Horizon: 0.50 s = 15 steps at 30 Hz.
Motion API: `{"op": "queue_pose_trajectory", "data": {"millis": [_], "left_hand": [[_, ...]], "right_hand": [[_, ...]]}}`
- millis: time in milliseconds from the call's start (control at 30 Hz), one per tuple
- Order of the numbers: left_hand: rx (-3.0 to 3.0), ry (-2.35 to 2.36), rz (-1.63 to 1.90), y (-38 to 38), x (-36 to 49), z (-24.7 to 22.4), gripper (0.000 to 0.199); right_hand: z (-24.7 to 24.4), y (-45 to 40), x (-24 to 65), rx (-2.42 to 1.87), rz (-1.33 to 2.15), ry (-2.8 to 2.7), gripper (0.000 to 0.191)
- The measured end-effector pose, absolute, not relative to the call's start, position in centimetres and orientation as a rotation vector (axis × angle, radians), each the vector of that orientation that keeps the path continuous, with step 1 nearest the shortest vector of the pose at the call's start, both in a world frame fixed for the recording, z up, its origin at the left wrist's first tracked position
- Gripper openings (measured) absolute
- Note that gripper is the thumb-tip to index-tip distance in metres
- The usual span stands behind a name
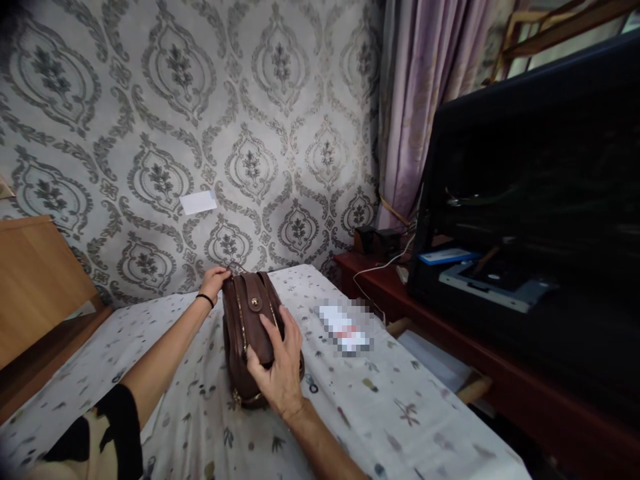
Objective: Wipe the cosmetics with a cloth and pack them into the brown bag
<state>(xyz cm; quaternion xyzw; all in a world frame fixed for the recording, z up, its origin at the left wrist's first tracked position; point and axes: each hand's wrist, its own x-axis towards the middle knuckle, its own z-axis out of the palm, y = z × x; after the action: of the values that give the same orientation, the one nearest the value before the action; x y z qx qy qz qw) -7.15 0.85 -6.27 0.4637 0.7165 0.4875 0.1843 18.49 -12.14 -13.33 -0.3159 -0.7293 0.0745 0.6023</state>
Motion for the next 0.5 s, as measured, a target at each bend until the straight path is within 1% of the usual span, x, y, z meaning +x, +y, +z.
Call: {"op": "queue_pose_trajectory", "data": {"millis": [200, 333, 500], "left_hand": [[1.257, 1.985, 1.209, 1.5, -6.8, -4.4, 0.036], [1.298, 1.993, 1.049, 3.2, -6.4, -3.2, 0.036], [1.391, 1.972, 0.906, 5.5, -5.6, -3.0, 0.035]], "right_hand": [[-13.5, -12.0, 18.4, -0.701, 0.14, -1.677, 0.051], [-13.5, -12.1, 18.5, -0.689, 0.14, -1.697, 0.049], [-13.4, -12.2, 18.5, -0.697, 0.139, -1.682, 0.046]]}}
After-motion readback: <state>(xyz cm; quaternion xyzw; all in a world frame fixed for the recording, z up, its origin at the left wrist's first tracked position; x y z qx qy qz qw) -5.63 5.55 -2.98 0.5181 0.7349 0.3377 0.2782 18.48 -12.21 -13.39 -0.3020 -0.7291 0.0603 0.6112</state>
